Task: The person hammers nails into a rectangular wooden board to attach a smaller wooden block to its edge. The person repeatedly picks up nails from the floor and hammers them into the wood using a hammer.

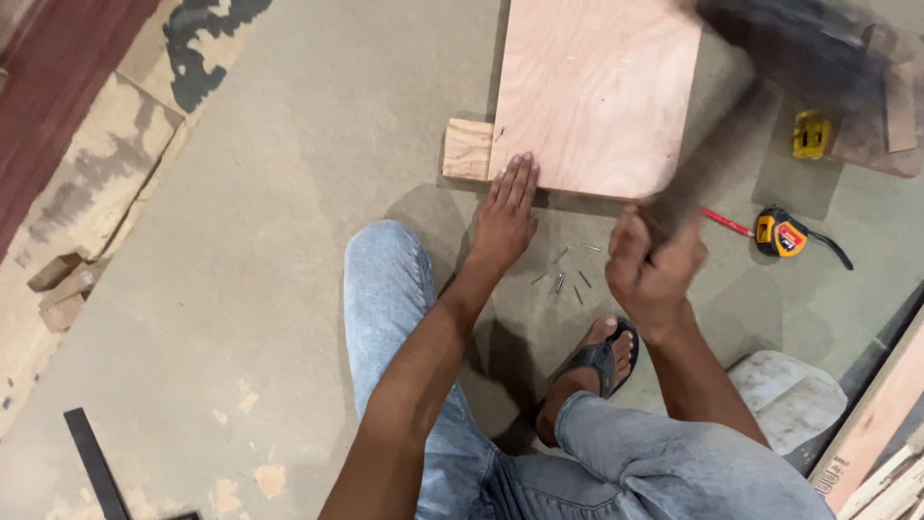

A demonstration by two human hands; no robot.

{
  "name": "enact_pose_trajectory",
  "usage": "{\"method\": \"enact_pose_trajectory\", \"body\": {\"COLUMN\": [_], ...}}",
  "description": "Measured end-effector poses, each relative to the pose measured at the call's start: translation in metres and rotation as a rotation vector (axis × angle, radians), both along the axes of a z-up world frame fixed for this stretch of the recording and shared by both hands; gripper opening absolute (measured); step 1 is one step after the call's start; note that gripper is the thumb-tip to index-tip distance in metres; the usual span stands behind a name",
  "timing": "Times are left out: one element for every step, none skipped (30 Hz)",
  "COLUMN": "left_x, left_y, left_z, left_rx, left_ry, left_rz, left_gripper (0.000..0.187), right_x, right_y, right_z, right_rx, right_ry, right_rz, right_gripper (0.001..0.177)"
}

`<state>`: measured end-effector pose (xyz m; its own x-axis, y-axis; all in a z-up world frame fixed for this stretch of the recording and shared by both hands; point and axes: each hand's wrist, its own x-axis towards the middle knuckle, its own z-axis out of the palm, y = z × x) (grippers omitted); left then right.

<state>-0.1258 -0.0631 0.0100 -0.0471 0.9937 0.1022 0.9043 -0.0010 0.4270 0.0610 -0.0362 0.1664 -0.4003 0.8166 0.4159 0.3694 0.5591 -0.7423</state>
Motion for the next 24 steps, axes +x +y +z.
{"method": "enact_pose_trajectory", "body": {"left_x": [-0.001,-0.002,-0.004,0.000,0.004,0.005,0.005,0.002,-0.001,0.001,0.003,0.003,0.003,0.003,0.003,0.004,0.004,0.004,0.003,0.002,-0.001,0.000,-0.001,0.003], "left_y": [-0.001,0.000,0.001,0.000,-0.002,-0.003,-0.004,0.001,0.006,0.006,0.006,0.003,0.001,0.000,-0.001,-0.001,-0.003,-0.004,-0.005,0.000,0.007,0.002,-0.001,-0.005], "left_z": [-0.002,-0.003,-0.003,-0.003,-0.003,-0.002,-0.001,0.000,0.000,-0.003,-0.006,-0.009,-0.012,-0.014,-0.015,-0.016,-0.016,-0.015,-0.014,-0.013,-0.013,-0.014,-0.016,-0.019], "left_rx": [-0.013,0.010,0.034,0.057,0.028,0.000,-0.027,-0.022,-0.017,-0.022,0.001,0.020,0.038,0.046,0.053,0.065,0.057,0.050,0.044,0.072,0.099,0.107,0.093,0.077], "left_ry": [-0.009,-0.004,0.002,0.004,0.028,0.056,0.084,0.082,0.081,0.068,0.043,0.022,0.001,-0.013,-0.027,-0.038,-0.013,0.014,0.042,0.023,0.005,-0.024,0.004,0.024], "left_rz": [-0.008,-0.004,0.000,0.001,0.005,0.009,0.012,0.015,0.017,0.014,0.000,-0.002,-0.004,-0.003,-0.001,-0.006,-0.005,-0.001,0.003,-0.009,-0.021,-0.018,-0.004,-0.001], "left_gripper": [0.091,0.090,0.089,0.087,0.087,0.087,0.087,0.087,0.088,0.088,0.088,0.088,0.088,0.088,0.087,0.087,0.087,0.087,0.086,0.086,0.086,0.087,0.086,0.086], "right_x": [-0.003,-0.009,-0.019,-0.028,-0.030,-0.031,-0.030,-0.029,-0.026,-0.015,-0.006,-0.003,-0.002,-0.004,-0.009,-0.017,-0.023,-0.028,-0.029,-0.030,-0.027,-0.018,-0.011,-0.003], "right_y": [-0.002,-0.001,0.003,0.008,0.010,0.010,0.010,0.012,0.015,0.010,0.004,0.001,-0.002,-0.002,0.000,0.002,0.005,0.008,0.010,0.017,0.020,0.013,0.004,-0.004], "right_z": [-0.006,-0.013,-0.023,-0.031,-0.034,-0.035,-0.035,-0.033,-0.030,-0.027,-0.026,-0.026,-0.028,-0.030,-0.034,-0.038,-0.041,-0.041,-0.040,-0.039,-0.036,-0.031,-0.028,-0.028], "right_rx": [-0.081,-0.157,-0.181,-0.204,-0.224,-0.290,-0.357,-0.414,-0.295,-0.189,-0.082,-0.106,-0.133,-0.155,-0.157,-0.154,-0.152,-0.262,-0.373,-0.476,-0.367,-0.274,-0.183,-0.237], "right_ry": [0.140,0.287,-0.070,-0.430,-0.790,-0.783,-0.776,-0.766,-0.616,-0.476,-0.336,-0.066,0.205,0.478,0.232,-0.011,-0.253,-0.392,-0.530,-0.664,-0.523,-0.395,-0.267,-0.042], "right_rz": [0.045,0.085,0.094,0.097,0.099,0.064,0.029,-0.001,-0.014,-0.029,-0.044,-0.032,-0.020,-0.016,0.009,0.030,0.051,0.032,0.014,-0.010,-0.039,-0.049,-0.060,-0.074], "right_gripper": [0.022,0.022,0.024,0.027,0.030,0.029,0.029,0.029,0.029,0.028,0.027,0.029,0.030,0.031,0.028,0.025,0.022,0.020,0.020,0.021,0.022,0.025,0.028,0.026]}}
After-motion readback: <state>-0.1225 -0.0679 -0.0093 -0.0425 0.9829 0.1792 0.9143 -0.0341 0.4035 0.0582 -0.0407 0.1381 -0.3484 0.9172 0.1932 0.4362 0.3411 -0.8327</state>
